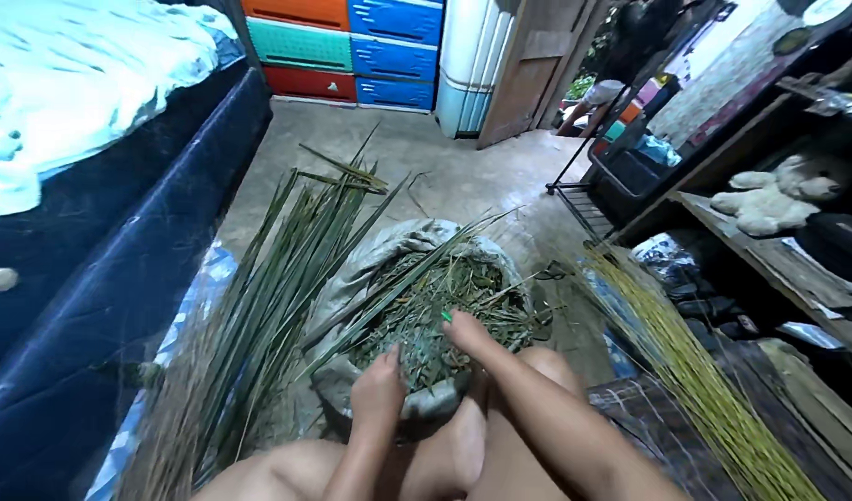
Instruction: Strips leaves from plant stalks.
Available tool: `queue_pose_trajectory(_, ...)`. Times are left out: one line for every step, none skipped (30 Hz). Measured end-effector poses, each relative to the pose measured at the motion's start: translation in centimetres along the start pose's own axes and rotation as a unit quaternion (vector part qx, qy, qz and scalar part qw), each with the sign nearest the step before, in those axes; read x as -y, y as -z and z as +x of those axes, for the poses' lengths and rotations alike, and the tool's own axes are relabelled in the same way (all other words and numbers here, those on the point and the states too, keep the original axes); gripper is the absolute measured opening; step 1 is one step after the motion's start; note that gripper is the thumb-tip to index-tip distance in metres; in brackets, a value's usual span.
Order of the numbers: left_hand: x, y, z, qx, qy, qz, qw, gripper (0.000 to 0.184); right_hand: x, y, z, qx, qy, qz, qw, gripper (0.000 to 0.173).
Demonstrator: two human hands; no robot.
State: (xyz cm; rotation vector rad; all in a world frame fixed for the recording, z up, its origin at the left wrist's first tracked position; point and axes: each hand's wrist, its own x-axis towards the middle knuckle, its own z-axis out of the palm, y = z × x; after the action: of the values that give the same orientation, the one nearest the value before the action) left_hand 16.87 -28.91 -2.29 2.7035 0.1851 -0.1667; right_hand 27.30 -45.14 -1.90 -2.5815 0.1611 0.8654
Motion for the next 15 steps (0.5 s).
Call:
queue_pose_trajectory(-0.3,0.6,0.1,0.047,0.025,0.001,0.999,0.041,-0.1,0.2,0.1,-0.002,0.022,0.044,0.999,0.042)
queue_pose_trajectory(-0.3,0.9,0.2,0.089,0.046,-0.007,0.995,0.043,0.0,0.0,0.0,0.000,0.046,0.094,0.995,0.044)
queue_pose_trajectory(-0.3,0.8,0.3,0.113,0.057,-0.027,0.992,0.043,0.2,-0.4,-0.2,0.009,0.061,0.139,0.988,0.047)
queue_pose_trajectory(-0.1,0.5,0.3,0.121,0.059,-0.053,0.990,0.043,0.6,-1.0,-0.5,0.022,0.065,0.173,0.983,0.051)
queue_pose_trajectory(0.0,0.1,0.2,0.122,0.059,-0.078,0.988,0.045,0.8,-1.6,-0.6,0.034,0.065,0.191,0.979,0.053)
queue_pose_trajectory(-0.1,-0.1,0.1,0.123,0.062,-0.100,0.985,0.050,1.0,-2.2,-0.7,0.042,0.064,0.205,0.976,0.054)
queue_pose_trajectory(-0.2,-0.2,-0.1,0.120,0.063,-0.120,0.983,0.053,1.1,-2.7,-0.7,0.045,0.064,0.216,0.973,0.054)
queue_pose_trajectory(-0.4,-0.2,-0.2,0.117,0.065,-0.139,0.981,0.054,1.2,-3.0,-0.7,0.046,0.066,0.229,0.970,0.055)
queue_pose_trajectory(-0.5,-0.2,-0.3,0.110,0.073,-0.158,0.979,0.052,1.3,-3.1,-0.7,0.044,0.071,0.243,0.966,0.055)
queue_pose_trajectory(-0.4,-0.2,-0.2,0.105,0.082,-0.176,0.975,0.050,1.3,-3.1,-0.8,0.046,0.077,0.253,0.963,0.056)
queue_pose_trajectory(-0.1,-0.2,0.0,0.103,0.092,-0.196,0.971,0.047,1.3,-3.0,-1.0,0.054,0.085,0.255,0.962,0.056)
queue_pose_trajectory(0.2,-0.2,0.2,0.108,0.106,-0.223,0.963,0.044,1.4,-2.8,-1.1,0.062,0.095,0.252,0.961,0.055)
queue_pose_trajectory(0.6,0.0,0.4,0.116,0.120,-0.252,0.953,0.042,1.4,-2.7,-1.3,0.072,0.109,0.248,0.960,0.054)
queue_pose_trajectory(0.9,0.2,0.7,0.123,0.134,-0.280,0.942,0.041,1.4,-2.6,-1.5,0.084,0.127,0.245,0.958,0.052)
queue_pose_trajectory(1.2,0.4,0.9,0.128,0.146,-0.305,0.932,0.040,1.3,-2.5,-1.7,0.096,0.148,0.245,0.953,0.051)
